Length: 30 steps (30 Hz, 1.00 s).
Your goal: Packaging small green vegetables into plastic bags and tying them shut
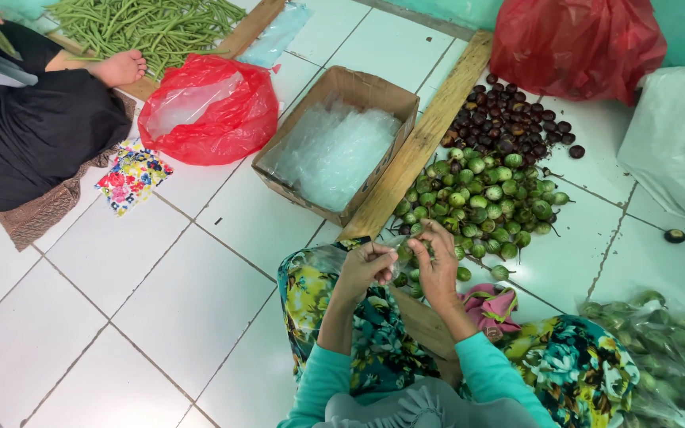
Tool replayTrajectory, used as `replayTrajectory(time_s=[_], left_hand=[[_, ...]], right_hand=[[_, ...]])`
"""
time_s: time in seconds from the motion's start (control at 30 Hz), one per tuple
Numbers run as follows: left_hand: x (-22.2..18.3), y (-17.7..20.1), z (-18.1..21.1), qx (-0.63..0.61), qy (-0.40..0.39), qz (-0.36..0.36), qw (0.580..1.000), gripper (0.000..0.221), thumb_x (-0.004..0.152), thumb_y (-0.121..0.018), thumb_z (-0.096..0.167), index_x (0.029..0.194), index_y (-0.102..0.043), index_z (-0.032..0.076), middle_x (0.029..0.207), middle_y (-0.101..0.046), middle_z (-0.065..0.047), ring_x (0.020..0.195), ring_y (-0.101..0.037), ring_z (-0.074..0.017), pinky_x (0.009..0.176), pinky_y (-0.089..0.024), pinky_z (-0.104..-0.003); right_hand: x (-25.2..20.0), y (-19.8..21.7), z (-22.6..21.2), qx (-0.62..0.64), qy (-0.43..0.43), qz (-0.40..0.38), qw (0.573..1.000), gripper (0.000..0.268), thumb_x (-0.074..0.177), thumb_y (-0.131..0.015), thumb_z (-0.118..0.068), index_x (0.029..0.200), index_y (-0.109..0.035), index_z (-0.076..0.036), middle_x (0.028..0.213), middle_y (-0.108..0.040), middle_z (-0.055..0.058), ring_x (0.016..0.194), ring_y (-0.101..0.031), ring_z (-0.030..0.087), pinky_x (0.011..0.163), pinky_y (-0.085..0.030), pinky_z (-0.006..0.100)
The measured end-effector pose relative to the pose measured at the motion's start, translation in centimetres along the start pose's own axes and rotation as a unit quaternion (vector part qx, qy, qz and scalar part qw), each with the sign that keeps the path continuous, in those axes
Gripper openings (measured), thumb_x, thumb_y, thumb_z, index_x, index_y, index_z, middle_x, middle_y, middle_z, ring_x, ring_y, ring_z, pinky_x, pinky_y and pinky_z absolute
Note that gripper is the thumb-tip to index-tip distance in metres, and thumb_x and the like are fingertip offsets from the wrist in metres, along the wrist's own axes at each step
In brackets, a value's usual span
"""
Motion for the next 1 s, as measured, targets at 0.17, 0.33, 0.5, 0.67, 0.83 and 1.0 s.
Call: replayTrajectory(time_s=[0.17,0.33,0.5,0.67,0.83,1.0], left_hand=[[0.0,0.2,-0.6,-0.007,0.001,-0.025,1.000,0.028,0.089,-0.075,0.002,0.106,-0.065,-0.018,0.068,-0.066,-0.021,0.051,-0.067,-0.0183,0.043,-0.056,-0.023],[0.2,1.1,1.0,0.044,-0.043,0.013,0.998,0.023,0.091,-0.071,0.000,0.106,-0.067,-0.017,0.068,-0.066,-0.021,0.054,-0.069,-0.0220,0.045,-0.057,-0.027],[-0.5,0.2,0.5,0.143,-0.071,0.030,0.987,0.017,0.089,-0.067,-0.002,0.103,-0.067,-0.011,0.076,-0.069,-0.020,0.060,-0.068,-0.0169,0.049,-0.055,-0.025],[0.1,-0.2,0.0,0.066,-0.066,0.026,0.995,0.021,0.093,-0.069,0.002,0.105,-0.065,-0.013,0.074,-0.067,-0.019,0.059,-0.068,-0.0173,0.048,-0.055,-0.025],[1.8,1.0,-1.3,-0.017,-0.052,-0.016,0.998,0.025,0.093,-0.071,0.003,0.108,-0.063,-0.015,0.071,-0.066,-0.020,0.057,-0.067,-0.0182,0.048,-0.055,-0.025],[2.7,1.6,0.4,-0.009,-0.058,0.029,0.998,0.024,0.093,-0.070,0.003,0.108,-0.061,-0.013,0.070,-0.066,-0.014,0.056,-0.065,-0.0118,0.048,-0.052,-0.020]], right_hand=[[-1.7,-1.9,1.7,0.025,-0.135,0.014,0.990,0.020,0.108,-0.063,-0.031,0.106,-0.060,-0.011,0.086,-0.071,0.016,0.079,-0.068,0.029,0.075,-0.055,0.044],[-1.8,-2.3,1.9,-0.017,-0.120,0.014,0.993,0.023,0.107,-0.064,-0.030,0.103,-0.058,-0.008,0.080,-0.067,0.019,0.074,-0.067,0.035,0.069,-0.055,0.043],[-1.5,-2.2,1.9,-0.042,-0.071,0.064,0.995,0.023,0.106,-0.068,-0.030,0.099,-0.060,-0.010,0.076,-0.062,0.013,0.065,-0.061,0.027,0.063,-0.052,0.035],[-0.8,-1.9,0.1,-0.050,-0.027,0.036,0.998,0.023,0.104,-0.069,-0.025,0.099,-0.056,-0.007,0.096,-0.063,0.015,0.083,-0.065,0.034,0.073,-0.054,0.039],[-1.4,-2.5,1.7,0.032,-0.132,-0.041,0.990,0.027,0.104,-0.068,-0.031,0.107,-0.060,-0.005,0.100,-0.070,0.021,0.098,-0.071,0.038,0.082,-0.055,0.048],[1.1,-2.8,1.0,0.147,-0.180,-0.094,0.968,0.013,0.089,-0.082,-0.008,0.099,-0.077,-0.003,0.088,-0.069,0.011,0.080,-0.069,0.018,0.069,-0.061,0.033]])
Point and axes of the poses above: each hand's wrist, its own x-axis towards the middle knuckle, its own y-axis out of the back of the hand, z = x × y, the point moved 1 cm from there along x, towards the middle knuckle
